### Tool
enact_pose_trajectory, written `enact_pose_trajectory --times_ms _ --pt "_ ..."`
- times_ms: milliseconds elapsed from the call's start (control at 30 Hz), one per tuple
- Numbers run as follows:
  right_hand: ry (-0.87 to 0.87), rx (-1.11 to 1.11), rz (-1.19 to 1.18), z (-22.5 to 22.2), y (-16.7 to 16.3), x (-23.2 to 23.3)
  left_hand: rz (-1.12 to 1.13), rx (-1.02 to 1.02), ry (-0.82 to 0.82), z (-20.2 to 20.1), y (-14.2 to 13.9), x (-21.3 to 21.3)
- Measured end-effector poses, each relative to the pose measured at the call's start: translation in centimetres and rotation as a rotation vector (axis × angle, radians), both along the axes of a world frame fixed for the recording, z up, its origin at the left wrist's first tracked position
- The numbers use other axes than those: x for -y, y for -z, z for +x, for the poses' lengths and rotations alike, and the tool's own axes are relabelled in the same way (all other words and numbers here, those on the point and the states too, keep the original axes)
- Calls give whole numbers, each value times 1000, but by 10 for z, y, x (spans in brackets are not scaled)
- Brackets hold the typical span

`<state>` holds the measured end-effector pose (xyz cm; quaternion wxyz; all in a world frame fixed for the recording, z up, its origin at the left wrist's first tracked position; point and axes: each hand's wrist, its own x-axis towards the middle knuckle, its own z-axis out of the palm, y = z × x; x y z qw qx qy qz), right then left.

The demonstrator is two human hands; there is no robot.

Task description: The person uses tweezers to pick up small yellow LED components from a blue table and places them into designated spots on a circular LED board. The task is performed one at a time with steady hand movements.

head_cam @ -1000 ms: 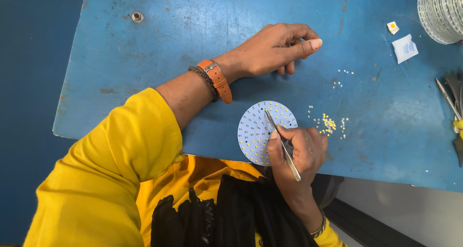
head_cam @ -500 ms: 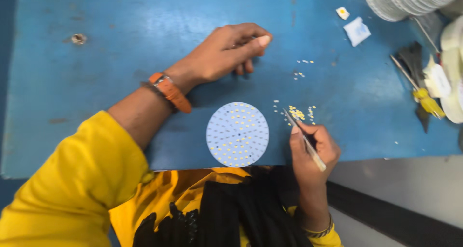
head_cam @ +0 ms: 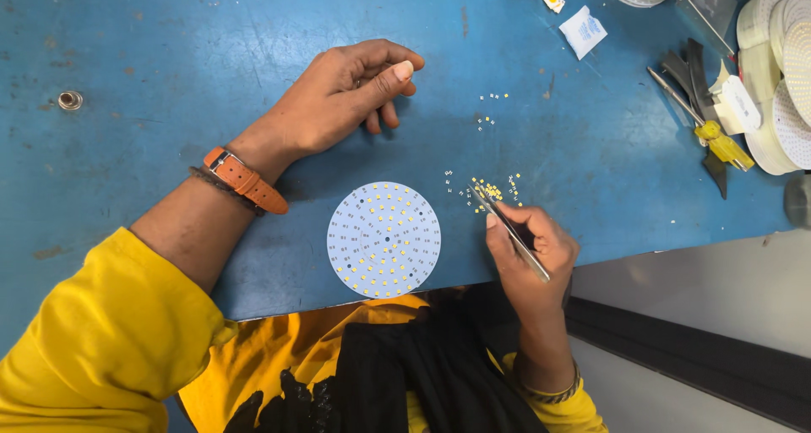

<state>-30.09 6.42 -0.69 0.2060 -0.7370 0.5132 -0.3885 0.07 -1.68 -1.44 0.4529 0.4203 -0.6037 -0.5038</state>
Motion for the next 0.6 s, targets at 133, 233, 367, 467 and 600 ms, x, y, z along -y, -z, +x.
enact_pose_trajectory --times_ms 133,233,367,467,600 --pt "-18 -6 -18 -1 0 -2 1 21 -13 0 1 -1" --pt "29 33 23 0 3 -1 2 24 -15 0 0 -2" --pt "25 3 16 0 1 -1 -14 28 -13 1 -1 -2" --pt "-59 35 25 -2 -2 -8 -43 -30 17 2 1 -2" --pt "-381 -10 -20 0 0 -20 -67 -21 14 3 6 2"
